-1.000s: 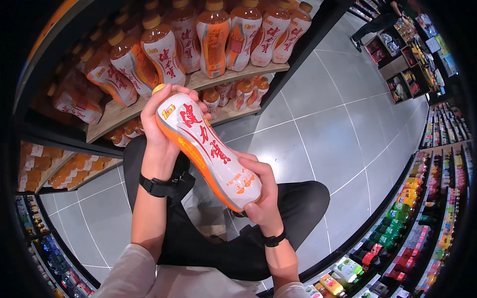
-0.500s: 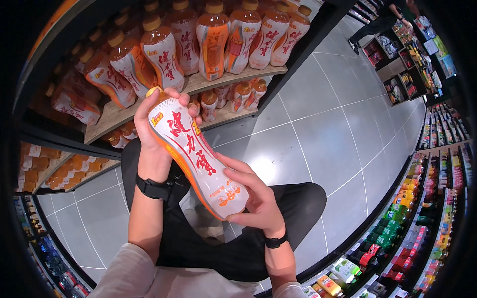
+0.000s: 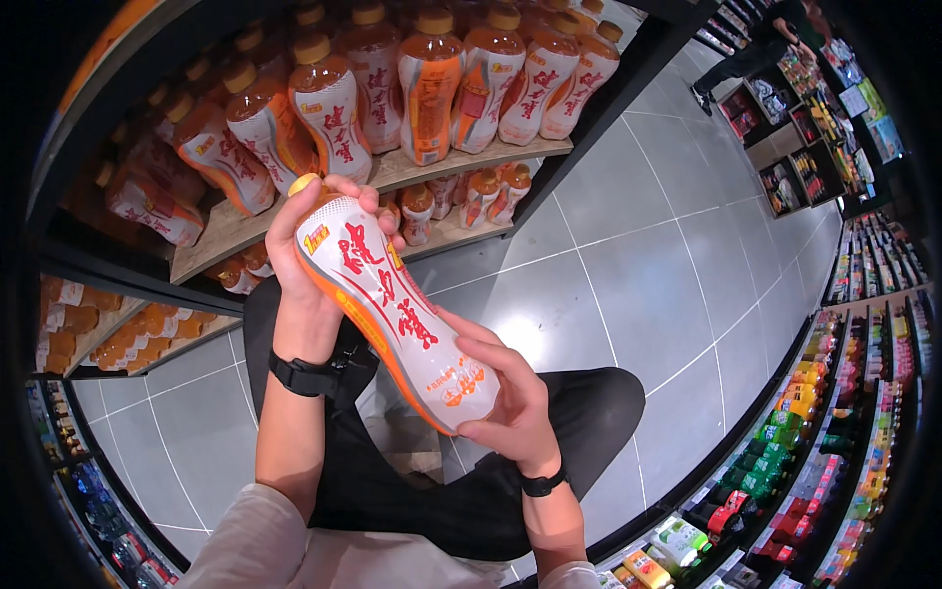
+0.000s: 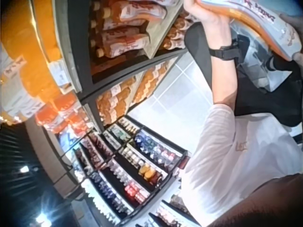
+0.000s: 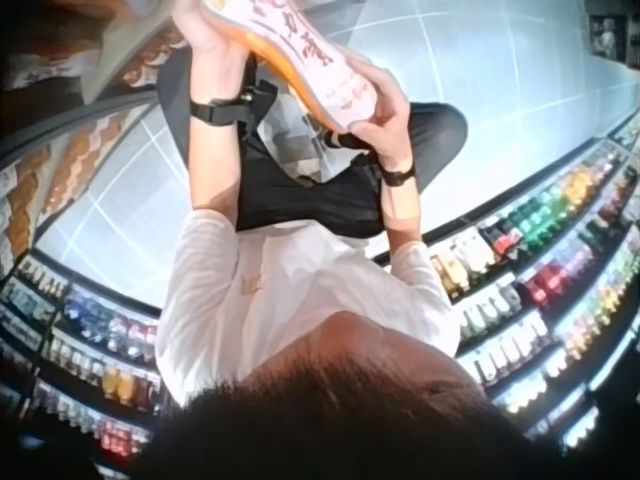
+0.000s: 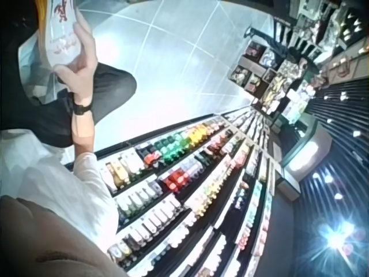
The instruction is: Selecting, inspecting, and returning bottles of a beverage on a supermarket shelf.
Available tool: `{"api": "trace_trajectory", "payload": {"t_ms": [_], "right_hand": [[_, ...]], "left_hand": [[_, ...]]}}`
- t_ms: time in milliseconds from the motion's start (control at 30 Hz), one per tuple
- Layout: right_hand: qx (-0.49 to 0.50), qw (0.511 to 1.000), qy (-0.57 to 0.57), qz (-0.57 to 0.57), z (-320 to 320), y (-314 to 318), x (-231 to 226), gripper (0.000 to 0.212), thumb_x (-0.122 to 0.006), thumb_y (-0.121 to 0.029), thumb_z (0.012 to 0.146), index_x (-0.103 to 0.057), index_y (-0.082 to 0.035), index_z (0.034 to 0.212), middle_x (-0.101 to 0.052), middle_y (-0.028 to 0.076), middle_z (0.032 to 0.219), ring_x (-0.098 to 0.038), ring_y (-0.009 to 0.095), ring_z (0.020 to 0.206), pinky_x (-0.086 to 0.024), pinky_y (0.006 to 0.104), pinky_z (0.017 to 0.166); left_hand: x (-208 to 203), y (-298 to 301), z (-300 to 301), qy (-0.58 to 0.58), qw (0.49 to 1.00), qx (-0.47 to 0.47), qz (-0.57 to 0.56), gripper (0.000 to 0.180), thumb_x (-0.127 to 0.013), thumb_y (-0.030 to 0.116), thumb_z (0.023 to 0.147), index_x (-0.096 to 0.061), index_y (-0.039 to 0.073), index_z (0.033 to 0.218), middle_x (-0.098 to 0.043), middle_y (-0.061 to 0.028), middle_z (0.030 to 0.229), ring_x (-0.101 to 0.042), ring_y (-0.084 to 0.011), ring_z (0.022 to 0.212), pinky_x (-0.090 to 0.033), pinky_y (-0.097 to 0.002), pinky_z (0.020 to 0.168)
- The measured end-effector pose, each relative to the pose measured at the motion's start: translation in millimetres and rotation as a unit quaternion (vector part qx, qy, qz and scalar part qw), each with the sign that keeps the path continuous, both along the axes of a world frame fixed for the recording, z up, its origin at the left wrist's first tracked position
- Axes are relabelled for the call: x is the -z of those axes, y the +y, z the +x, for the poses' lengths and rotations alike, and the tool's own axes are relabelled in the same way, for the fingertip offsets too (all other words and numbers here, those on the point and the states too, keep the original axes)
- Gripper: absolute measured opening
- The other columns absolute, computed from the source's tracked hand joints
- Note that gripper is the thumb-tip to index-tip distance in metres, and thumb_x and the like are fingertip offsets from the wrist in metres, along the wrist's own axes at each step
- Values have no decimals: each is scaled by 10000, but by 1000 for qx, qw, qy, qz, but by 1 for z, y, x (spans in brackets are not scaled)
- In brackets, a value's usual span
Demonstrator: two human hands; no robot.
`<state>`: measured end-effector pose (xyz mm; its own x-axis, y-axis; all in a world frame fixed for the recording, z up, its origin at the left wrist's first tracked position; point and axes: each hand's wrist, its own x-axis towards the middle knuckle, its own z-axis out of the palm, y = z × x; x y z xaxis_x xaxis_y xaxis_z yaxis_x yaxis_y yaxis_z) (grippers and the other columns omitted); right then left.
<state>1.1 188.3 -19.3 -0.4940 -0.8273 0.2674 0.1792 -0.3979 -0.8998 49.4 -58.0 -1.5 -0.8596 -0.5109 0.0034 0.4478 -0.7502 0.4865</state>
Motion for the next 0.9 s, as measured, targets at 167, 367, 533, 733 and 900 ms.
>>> {"api": "trace_trajectory", "payload": {"t_ms": [167, 367, 533, 733, 900], "right_hand": [[-2, 1000, 5, 5, 3, 0, -4, 688, -746, 5, 745, -518, -38, 1393, -327, 347, 1538, -370, 403, 1445, -326, 461, 1163], [4, 1000, 9, 16, 6, -1, -6, 695, -737, 22, 732, -519, -33, 1389, -320, 347, 1543, -361, 401, 1450, -322, 455, 1163], [-36, 999, 5, 11, -7, 3, -3, 722, -767, 15, 715, -537, -26, 1398, -302, 332, 1562, -349, 389, 1461, -318, 445, 1165], [-69, 998, -3, 7, -9, 6, -3, 772, -800, 20, 692, -538, -24, 1417, -283, 319, 1578, -321, 384, 1478, -300, 440, 1174], [-57, 998, -5, 20, -8, 7, -5, 784, -814, 15, 681, -540, -24, 1415, -290, 314, 1578, -322, 380, 1478, -302, 437, 1173]], "left_hand": [[-1, -1, 1, 20, 1000, 9, -2, 369, -518, 391, 956, -621, 37, 934, -610, -126, 866, -638, -308, 787, -575, -489, 699], [2, -4, 0, 14, 1000, 13, 9, 353, -534, 380, 944, -632, 41, 931, -617, -130, 869, -644, -310, 805, -571, -491, 717], [5, -1, -2, 1, 999, 29, 37, 321, -566, 358, 919, -639, 45, 925, -624, -136, 863, -640, -308, 803, -566, -488, 727], [7, 0, -3, -12, 998, 43, 49, 304, -579, 345, 907, -639, 48, 931, -626, -135, 868, -636, -308, 809, -562, -484, 738], [8, 0, -5, -11, 997, 47, 56, 303, -575, 341, 909, -635, 45, 934, -626, -135, 875, -635, -309, 814, -561, -481, 741]]}}
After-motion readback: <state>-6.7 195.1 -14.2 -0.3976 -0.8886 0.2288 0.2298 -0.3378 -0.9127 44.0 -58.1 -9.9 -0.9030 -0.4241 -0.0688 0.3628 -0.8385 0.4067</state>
